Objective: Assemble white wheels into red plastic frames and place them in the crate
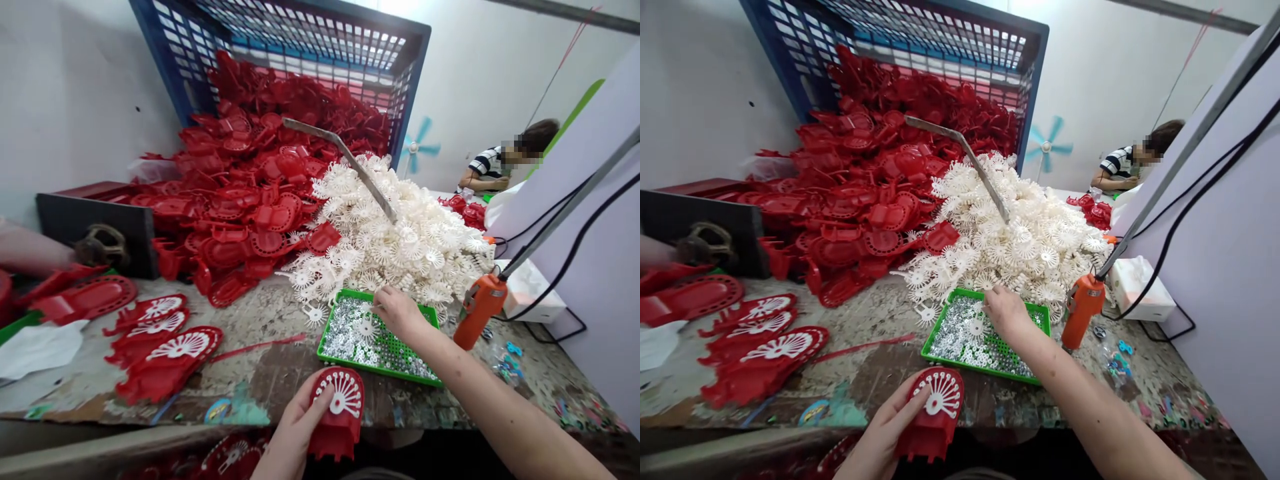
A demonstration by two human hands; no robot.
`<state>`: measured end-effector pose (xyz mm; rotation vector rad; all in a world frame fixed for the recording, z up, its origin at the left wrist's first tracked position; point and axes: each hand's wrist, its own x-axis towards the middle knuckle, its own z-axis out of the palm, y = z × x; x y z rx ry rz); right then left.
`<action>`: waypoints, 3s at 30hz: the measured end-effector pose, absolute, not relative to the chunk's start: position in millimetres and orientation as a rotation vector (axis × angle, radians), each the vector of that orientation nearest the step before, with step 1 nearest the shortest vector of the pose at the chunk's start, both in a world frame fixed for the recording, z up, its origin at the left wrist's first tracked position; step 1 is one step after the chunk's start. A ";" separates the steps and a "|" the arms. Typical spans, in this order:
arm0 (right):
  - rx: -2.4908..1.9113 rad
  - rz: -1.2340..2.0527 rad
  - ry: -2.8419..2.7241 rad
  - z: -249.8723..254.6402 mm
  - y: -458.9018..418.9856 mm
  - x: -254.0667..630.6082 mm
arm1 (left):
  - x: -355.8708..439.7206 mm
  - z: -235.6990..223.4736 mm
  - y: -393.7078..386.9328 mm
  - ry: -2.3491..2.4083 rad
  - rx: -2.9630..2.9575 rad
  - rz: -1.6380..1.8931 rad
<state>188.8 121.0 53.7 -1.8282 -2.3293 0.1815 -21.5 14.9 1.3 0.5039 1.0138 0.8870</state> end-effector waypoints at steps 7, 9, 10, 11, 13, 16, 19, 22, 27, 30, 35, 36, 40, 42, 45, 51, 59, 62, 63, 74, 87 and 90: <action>-1.736 0.328 -2.053 43.4 108.3 211.8 | -12.4 8.5 15.2 1.056 0.490 0.968; -1.676 0.423 -1.967 45.0 101.4 214.2 | -11.4 10.4 16.4 1.061 0.467 0.992; -1.643 0.476 -1.925 46.8 96.7 213.5 | -10.8 11.7 17.5 1.057 0.451 1.013; -1.611 0.528 -1.887 49.1 91.4 211.4 | -10.1 13.1 18.8 1.055 0.437 1.037; -1.555 0.632 -1.826 54.1 79.3 202.4 | -7.8 16.5 22.1 1.066 0.434 1.082; -1.391 0.858 -1.656 58.2 61.9 179.9 | -2.4 21.8 27.6 1.088 0.502 1.151; -1.208 0.897 -1.554 54.5 51.1 155.0 | 3.7 24.2 32.1 1.090 0.597 1.236; -1.166 0.663 -1.686 46.4 47.0 137.6 | 6.4 21.7 34.7 1.133 0.633 1.296; -1.159 0.434 -1.924 37.2 43.1 131.6 | 0.1 13.6 36.9 1.182 0.613 1.306; -1.192 0.446 -2.014 32.9 40.5 135.9 | -5.3 12.5 38.0 1.182 0.605 1.274; -1.197 0.364 -2.143 28.5 38.3 147.5 | -14.9 16.4 38.2 1.139 0.649 1.127; -1.209 0.353 -2.165 28.6 37.7 149.3 | -17.4 17.3 38.1 1.125 0.658 1.086; -1.257 0.361 -2.240 30.4 33.5 152.7 | -29.5 18.7 38.4 1.059 0.696 0.924; -1.254 0.355 -2.288 30.4 30.9 152.9 | -36.3 17.4 38.9 1.017 0.725 0.844; -1.216 0.325 -2.361 29.1 27.8 153.2 | -44.5 14.8 37.9 0.964 0.754 0.754; -1.149 0.397 -2.370 30.4 27.2 156.0 | -46.3 16.0 33.3 0.976 0.803 0.725; -1.157 0.304 -2.131 37.3 30.8 165.5 | -21.3 19.2 33.2 0.996 0.589 1.045; -1.210 0.200 -2.045 33.7 30.1 161.1 | -8.7 13.0 31.9 0.920 0.518 1.191; -1.211 0.157 -2.039 31.6 29.7 158.8 | -5.3 10.9 31.4 0.908 0.494 1.219; -1.217 -0.036 -2.055 11.2 23.6 148.5 | 1.5 8.4 21.1 0.879 0.531 1.324; -1.228 -0.105 -2.006 9.7 15.6 144.1 | 2.4 9.6 16.3 0.890 0.590 1.313; -1.234 -0.120 -2.010 9.1 12.9 142.4 | 1.7 7.7 16.0 0.924 0.669 1.292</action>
